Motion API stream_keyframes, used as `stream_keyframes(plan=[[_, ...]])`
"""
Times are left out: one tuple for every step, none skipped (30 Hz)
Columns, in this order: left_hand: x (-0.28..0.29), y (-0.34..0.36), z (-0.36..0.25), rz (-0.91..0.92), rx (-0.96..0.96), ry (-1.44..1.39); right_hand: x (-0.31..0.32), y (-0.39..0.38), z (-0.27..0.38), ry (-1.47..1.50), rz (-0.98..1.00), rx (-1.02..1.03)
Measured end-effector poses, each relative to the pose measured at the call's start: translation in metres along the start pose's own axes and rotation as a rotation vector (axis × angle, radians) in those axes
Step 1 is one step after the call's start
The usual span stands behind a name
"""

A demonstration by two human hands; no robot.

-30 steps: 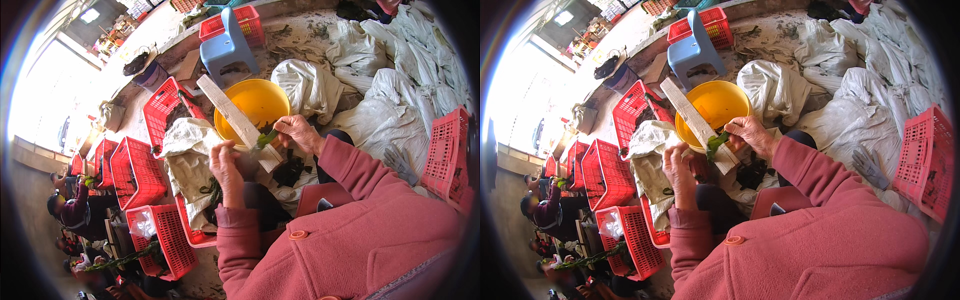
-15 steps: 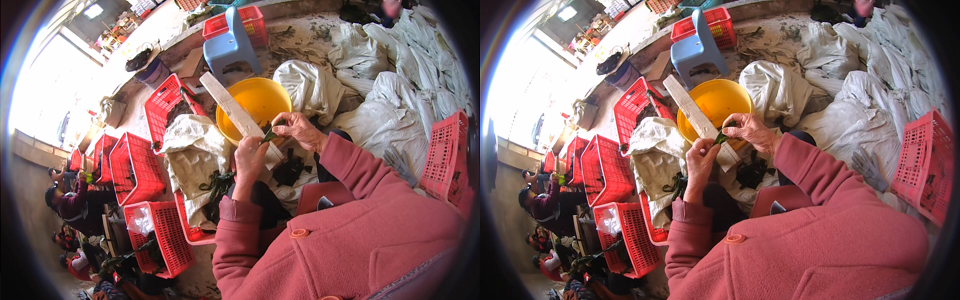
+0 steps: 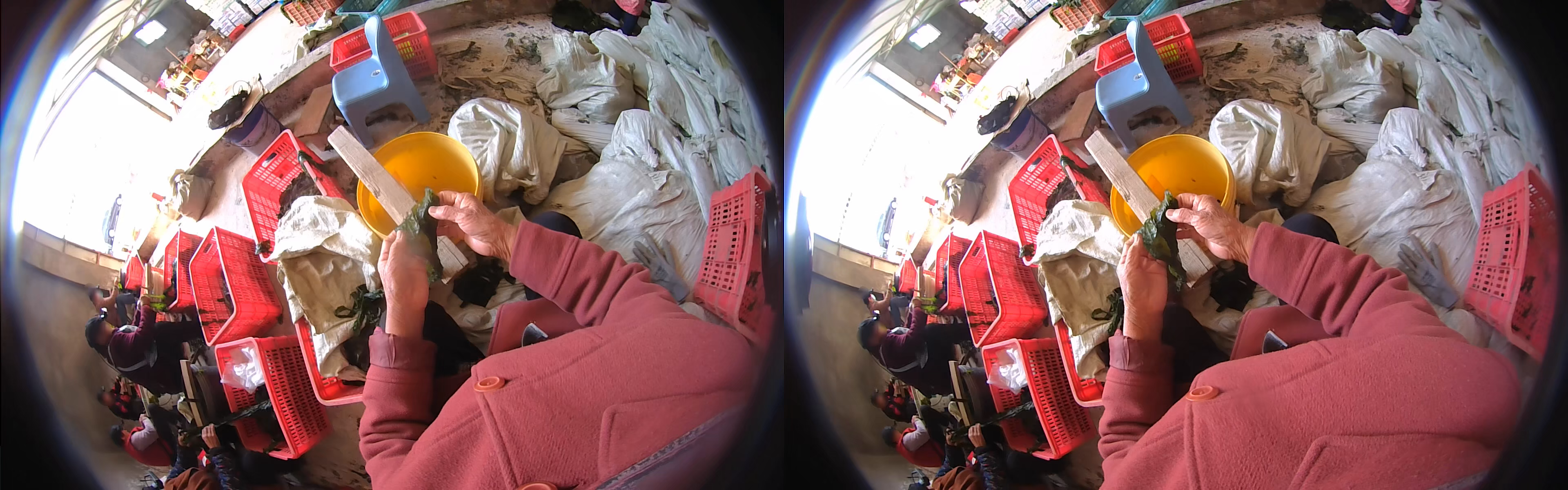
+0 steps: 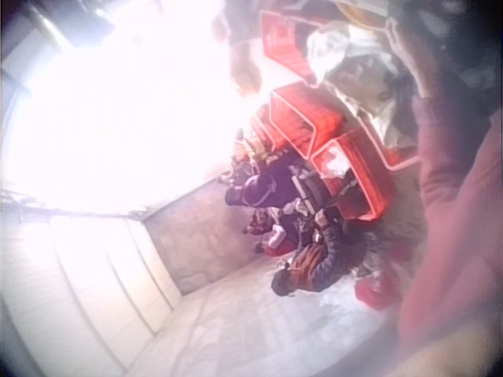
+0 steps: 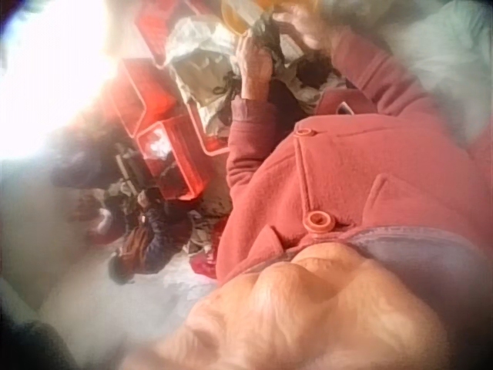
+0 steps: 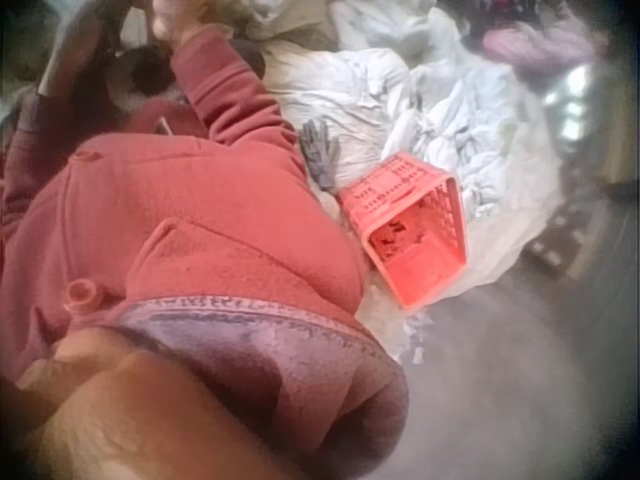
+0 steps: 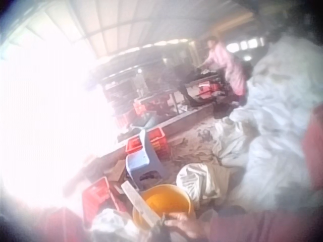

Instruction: The person sits on the floor and repeatedly picks up green leaves, removes stems or unwanted parts by hand, and places the trimmed pieces into a yellow bucket. The person also uses a wooden board as a guide or support while handling the leaves.

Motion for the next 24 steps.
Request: stream_keyframes(plan=[[0.0,0.002,0.002,0.005,0.006,-0.025,0.001,0.0,-0.004,0.024,-0.007,-0.036],[0.001,0.005,0.003,0.014,-0.001,-0.064,-0.002,0.001,-0.007,0.061,0.015,-0.045],[0.001,0.008,0.003,0.017,-0.019,-0.037,-0.005,0.003,-0.004,-0.03,0.033,0.001],[0.005,0.011,0.004,-0.01,-0.032,0.003,-0.02,0.003,0.001,0.046,0.152,0.082],[0.009,0.014,0.003,-0.03,-0.051,0.046,-0.016,0.006,-0.001,-0.035,0.109,0.083],[0.009,0.017,0.002,-0.011,-0.074,0.057,-0.016,0.009,-0.001,-0.1,0.1,0.105],[0.012,0.019,0.001,-0.014,-0.093,0.067,-0.01,0.012,0.002,-0.13,0.039,0.151],[0.014,0.022,0.0,-0.012,-0.108,0.064,-0.004,0.015,0.005,-0.162,-0.02,0.198],[0.015,0.024,-0.002,0.011,-0.135,0.04,0.002,0.018,0.008,-0.194,-0.081,0.24],[0.02,0.026,-0.004,-0.028,-0.158,0.084,0.004,0.021,0.01,-0.197,-0.098,0.272],[0.023,0.027,-0.006,-0.046,-0.188,0.107,0.007,0.022,0.012,-0.198,-0.121,0.297],[0.03,0.029,-0.005,-0.107,-0.186,0.14,0.012,0.023,0.013,-0.196,-0.156,0.305],[0.032,0.031,-0.003,-0.114,-0.173,0.099,0.018,0.026,0.009,-0.254,-0.213,0.255],[0.03,0.033,-0.003,-0.08,-0.184,0.061,0.014,0.026,0.014,-0.217,-0.158,0.307],[0.032,0.035,0.0,-0.103,-0.159,0.033,0.014,0.027,0.013,-0.188,-0.147,0.296],[0.031,0.038,0.003,-0.092,-0.145,-0.021,0.017,0.028,0.009,-0.167,-0.158,0.251],[0.036,0.04,0.003,-0.144,-0.136,0.027,0.015,0.028,0.009,-0.136,-0.122,0.247],[0.038,0.043,0.003,-0.16,-0.139,0.051,0.015,0.03,0.006,-0.113,-0.108,0.21],[0.037,0.047,0.001,-0.15,-0.16,0.043,0.013,0.032,0.007,-0.08,-0.072,0.207],[0.04,0.05,0.001,-0.191,-0.156,0.088,0.015,0.035,0.003,-0.089,-0.093,0.161],[0.041,0.054,0.0,-0.206,-0.168,0.102,0.015,0.038,0.002,-0.089,-0.094,0.148],[0.043,0.059,0.0,-0.221,-0.181,0.116,0.015,0.041,0.001,-0.089,-0.094,0.137],[0.045,0.063,-0.003,-0.249,-0.212,0.138,0.02,0.046,0.004,-0.123,-0.139,0.161],[0.048,0.066,-0.005,-0.278,-0.243,0.161,0.023,0.05,0.006,-0.157,-0.184,0.185]])
Point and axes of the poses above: each hand's wrist, its own y-axis towards the middle knuckle, its own x-axis out of the back of the hand, z = x × y, the point moved 10 cm from there along y, towards the middle knuckle
